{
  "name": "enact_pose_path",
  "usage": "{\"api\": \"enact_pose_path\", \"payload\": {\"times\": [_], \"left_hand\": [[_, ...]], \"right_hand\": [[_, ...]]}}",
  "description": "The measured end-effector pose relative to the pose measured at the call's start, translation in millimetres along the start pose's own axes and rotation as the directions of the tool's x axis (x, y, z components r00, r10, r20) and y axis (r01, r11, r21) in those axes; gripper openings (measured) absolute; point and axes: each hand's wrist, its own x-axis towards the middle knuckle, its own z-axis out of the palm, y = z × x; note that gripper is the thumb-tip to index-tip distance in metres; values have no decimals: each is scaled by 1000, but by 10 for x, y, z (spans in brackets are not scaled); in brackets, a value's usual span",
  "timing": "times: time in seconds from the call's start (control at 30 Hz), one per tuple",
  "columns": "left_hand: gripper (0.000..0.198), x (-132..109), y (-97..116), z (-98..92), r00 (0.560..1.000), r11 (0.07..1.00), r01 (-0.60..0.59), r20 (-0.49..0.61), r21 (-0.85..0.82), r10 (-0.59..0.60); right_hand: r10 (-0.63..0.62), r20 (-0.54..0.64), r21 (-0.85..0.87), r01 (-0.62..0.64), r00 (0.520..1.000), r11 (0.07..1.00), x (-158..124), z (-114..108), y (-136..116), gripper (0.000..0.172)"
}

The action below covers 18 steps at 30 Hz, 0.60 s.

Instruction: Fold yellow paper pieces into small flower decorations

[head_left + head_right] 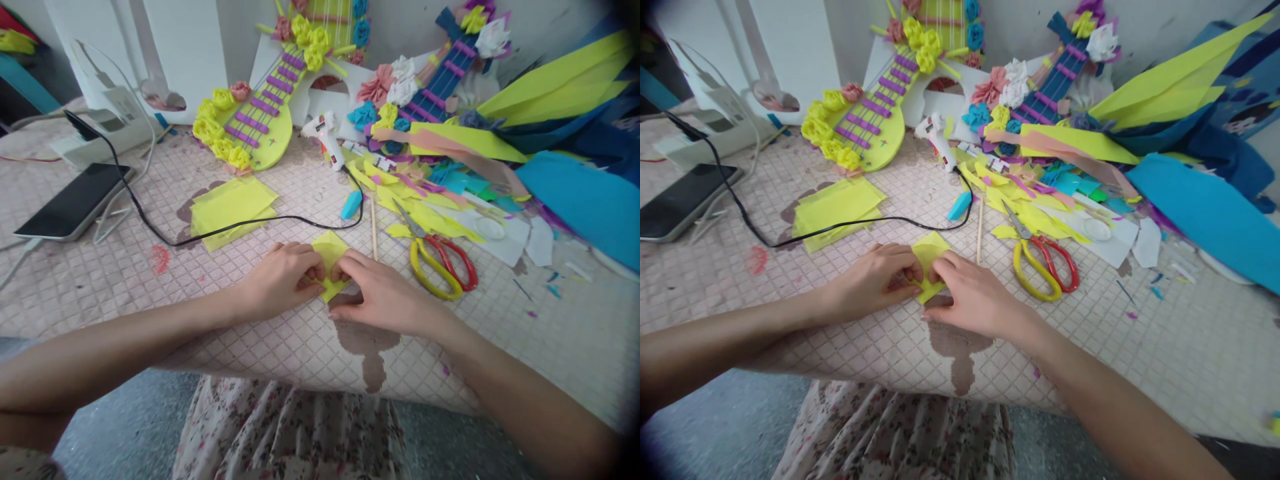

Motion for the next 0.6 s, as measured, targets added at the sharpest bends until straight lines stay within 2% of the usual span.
{"api": "enact_pose_path", "payload": {"times": [0.13, 0.27, 0.5, 0.6], "left_hand": [[4, 1, -2, 1, 1000, 1000, -8, 3, -1, 8], [11, -2, -2, 9, 1000, 1000, 6, 6, 17, -6], [17, 19, -3, 18, 999, 999, 33, 32, 22, -34], [24, 15, 18, 46, 999, 996, 45, 0, 79, -45]], "right_hand": [[-23, -10, 51, 24, 1000, 998, 14, -5, 42, 10], [1, -82, 21, 1, 997, 1000, 37, 79, 56, 1], [0, -127, -8, -1, 992, 1000, 52, 169, 64, 7], [13, -131, 0, -13, 991, 1000, 52, 163, 72, 8]]}}
